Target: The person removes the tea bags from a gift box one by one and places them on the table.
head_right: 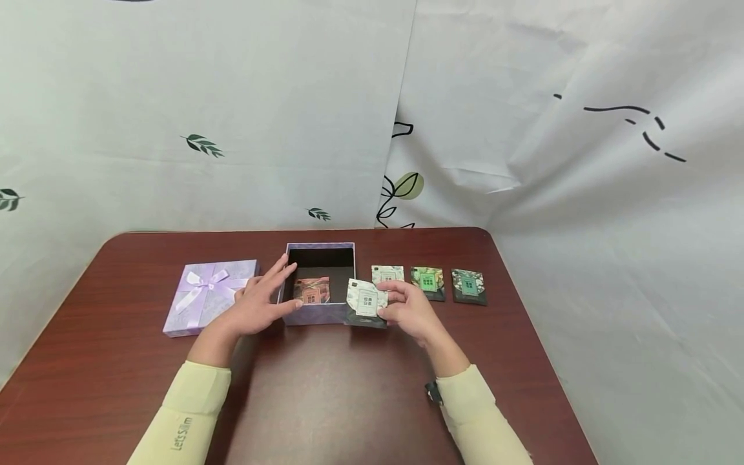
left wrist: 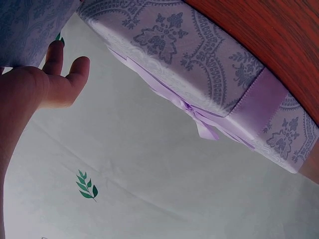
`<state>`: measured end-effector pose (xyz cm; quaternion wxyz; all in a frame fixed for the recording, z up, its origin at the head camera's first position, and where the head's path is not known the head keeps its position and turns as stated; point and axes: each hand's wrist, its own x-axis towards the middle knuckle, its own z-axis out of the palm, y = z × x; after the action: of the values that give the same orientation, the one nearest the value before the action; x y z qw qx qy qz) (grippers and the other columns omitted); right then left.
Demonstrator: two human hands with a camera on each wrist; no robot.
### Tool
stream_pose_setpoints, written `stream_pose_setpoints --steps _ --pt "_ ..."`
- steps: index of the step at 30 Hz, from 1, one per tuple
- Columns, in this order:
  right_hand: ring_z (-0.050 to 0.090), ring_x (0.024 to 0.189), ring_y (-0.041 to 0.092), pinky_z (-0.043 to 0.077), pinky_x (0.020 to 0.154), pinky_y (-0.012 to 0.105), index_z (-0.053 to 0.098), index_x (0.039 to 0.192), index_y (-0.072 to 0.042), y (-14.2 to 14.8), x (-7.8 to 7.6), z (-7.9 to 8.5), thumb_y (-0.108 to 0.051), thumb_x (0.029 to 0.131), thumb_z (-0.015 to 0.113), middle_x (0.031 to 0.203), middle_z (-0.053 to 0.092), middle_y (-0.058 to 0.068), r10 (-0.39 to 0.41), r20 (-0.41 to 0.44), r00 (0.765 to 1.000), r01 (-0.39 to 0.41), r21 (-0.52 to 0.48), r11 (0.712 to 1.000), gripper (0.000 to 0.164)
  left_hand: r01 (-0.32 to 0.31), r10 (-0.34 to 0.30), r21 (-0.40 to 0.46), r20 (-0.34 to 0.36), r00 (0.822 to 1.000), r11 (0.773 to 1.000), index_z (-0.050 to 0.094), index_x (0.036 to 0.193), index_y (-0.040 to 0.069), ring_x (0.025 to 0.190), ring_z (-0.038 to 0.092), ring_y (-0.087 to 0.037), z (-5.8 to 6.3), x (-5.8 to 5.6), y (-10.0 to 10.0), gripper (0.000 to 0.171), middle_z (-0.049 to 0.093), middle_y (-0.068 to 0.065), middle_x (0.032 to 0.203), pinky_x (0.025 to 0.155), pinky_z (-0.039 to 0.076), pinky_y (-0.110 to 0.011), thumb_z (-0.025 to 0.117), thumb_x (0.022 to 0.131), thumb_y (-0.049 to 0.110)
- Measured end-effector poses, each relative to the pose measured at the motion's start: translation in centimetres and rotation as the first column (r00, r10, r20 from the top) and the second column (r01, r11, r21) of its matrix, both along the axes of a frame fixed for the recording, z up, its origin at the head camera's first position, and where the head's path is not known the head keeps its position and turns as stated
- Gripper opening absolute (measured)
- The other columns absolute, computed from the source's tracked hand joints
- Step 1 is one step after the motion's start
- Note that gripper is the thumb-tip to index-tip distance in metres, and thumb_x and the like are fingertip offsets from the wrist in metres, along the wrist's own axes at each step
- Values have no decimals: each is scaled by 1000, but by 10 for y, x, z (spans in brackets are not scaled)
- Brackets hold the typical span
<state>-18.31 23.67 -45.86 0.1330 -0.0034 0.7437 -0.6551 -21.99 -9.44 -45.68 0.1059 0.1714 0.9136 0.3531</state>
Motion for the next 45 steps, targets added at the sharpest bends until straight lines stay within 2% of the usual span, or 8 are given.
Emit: stream_pose_setpoints --steps 6,18,24,27,34,37,41,45 --pt "61 80 21 55 68 34 56 132 6 12 5 -8 10 85 66 106 65 17 9 9 1000 -9 9 1000 48 1 -1 -4 -5 1000 1000 27 160 21 138 18 -51 0 0 0 82 3 6 167 97 4 -75 67 93 45" --pt "61 74 21 52 62 31 56 128 10 29 9 -20 15 83 63 93 64 16 86 57 995 -92 116 989 45 3 -3 0 6 1000 1000 27 160 21 139 16 -51 1 0 -1 83 2 6 167 98 4 -75 67 93 47" --pt "61 73 22 52 63 33 58 125 9 33 8 -26 18 82 65 93 63 16 67 86 994 -83 198 977 44 -1 1 0 6 1000 1000 27 160 20 139 16 -51 1 0 -1 83 2 6 167 98 3 -76 67 92 46" --pt "59 68 21 50 60 33 61 122 5 32 7 -30 18 81 66 90 61 14 66 80 995 -86 290 953 43 -2 2 -2 3 1000 1000 27 160 21 138 17 -51 1 0 -1 83 3 6 167 97 4 -75 67 92 46" --pt "58 59 22 47 56 35 69 114 -6 27 7 -34 17 77 71 82 53 10 85 32 996 -89 519 850 43 -1 1 -1 3 1000 1000 27 160 21 139 17 -51 -1 -1 0 82 3 7 167 97 4 -75 67 92 46" --pt "58 58 20 46 56 34 69 112 -9 25 6 -34 16 76 73 84 53 9 84 27 996 -85 563 822 44 -1 1 2 5 1000 1000 27 160 22 139 16 -51 0 -1 0 82 2 7 167 98 4 -75 67 92 46" --pt "58 56 18 45 55 33 69 110 -10 22 7 -34 15 76 74 87 54 8 83 27 996 -83 590 803 43 1 -1 4 10 1000 1000 26 160 23 139 16 -51 0 -1 0 82 2 7 167 98 4 -75 67 93 46" --pt "55 64 18 44 58 33 69 109 -12 21 7 -33 14 75 76 88 54 7 97 10 995 -81 629 773 43 0 0 4 11 1000 1000 27 160 21 139 16 -51 0 -1 0 82 2 7 167 98 4 -75 67 93 46"
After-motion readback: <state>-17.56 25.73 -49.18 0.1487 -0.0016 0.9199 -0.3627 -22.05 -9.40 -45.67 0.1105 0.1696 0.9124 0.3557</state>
